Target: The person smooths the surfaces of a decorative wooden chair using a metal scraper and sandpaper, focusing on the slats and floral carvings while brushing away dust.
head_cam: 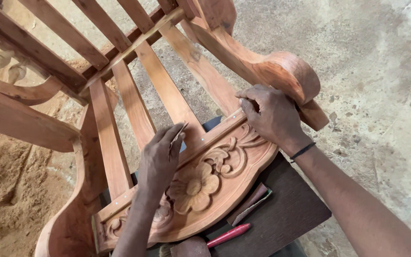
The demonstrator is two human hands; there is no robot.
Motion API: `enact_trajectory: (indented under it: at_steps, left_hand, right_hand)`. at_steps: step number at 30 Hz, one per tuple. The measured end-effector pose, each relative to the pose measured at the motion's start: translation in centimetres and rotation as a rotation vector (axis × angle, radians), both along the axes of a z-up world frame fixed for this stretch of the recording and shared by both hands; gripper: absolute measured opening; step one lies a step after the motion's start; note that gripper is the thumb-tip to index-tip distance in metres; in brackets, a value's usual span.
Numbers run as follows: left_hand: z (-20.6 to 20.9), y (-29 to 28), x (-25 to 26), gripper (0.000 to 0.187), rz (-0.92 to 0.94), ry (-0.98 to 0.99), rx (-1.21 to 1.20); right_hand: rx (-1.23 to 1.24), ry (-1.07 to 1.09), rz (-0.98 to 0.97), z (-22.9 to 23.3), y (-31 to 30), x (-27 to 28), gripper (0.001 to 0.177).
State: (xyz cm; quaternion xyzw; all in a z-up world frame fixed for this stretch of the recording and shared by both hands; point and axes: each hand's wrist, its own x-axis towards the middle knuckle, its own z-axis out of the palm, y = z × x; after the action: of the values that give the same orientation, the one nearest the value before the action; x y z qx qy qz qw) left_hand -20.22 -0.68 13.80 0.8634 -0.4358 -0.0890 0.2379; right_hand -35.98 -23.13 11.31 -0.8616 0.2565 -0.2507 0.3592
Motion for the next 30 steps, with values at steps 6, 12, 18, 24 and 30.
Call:
enact_trajectory:
  at_steps: [6,12,18,24,30]
  left_hand:
    - [-0.6,-1.9,0.8,0.043,-0.401,-0.044,0.078]
    - [-0.6,-2.3,2.6,0.072,-0.444,0.01,0.299]
    - [-1.8,-2.9,2.7,0.051,-0.602,-0.202,0.151]
    - [-1.6,-3.0,2.9,0.052,-0.428,-0.028,0.328]
    - [-3.0,-4.2,4.2,0.049,-0.624,-0.188,0.048]
  right_hand:
    - [0.028,0.047,-0.004,0.0,0.3,0.2,0.021]
    - [0.05,0.053,-0.012,0.0,-0.4,0.3,0.021]
    - [-0.019,0.037,0.002,0.3,0.2,0.2,0.021]
    - [0.037,0.059,0.002,0.2,0.4,0.6,0.023]
    - [0.021,0.055,-0.012,0.1,-0.7,0.6,0.021]
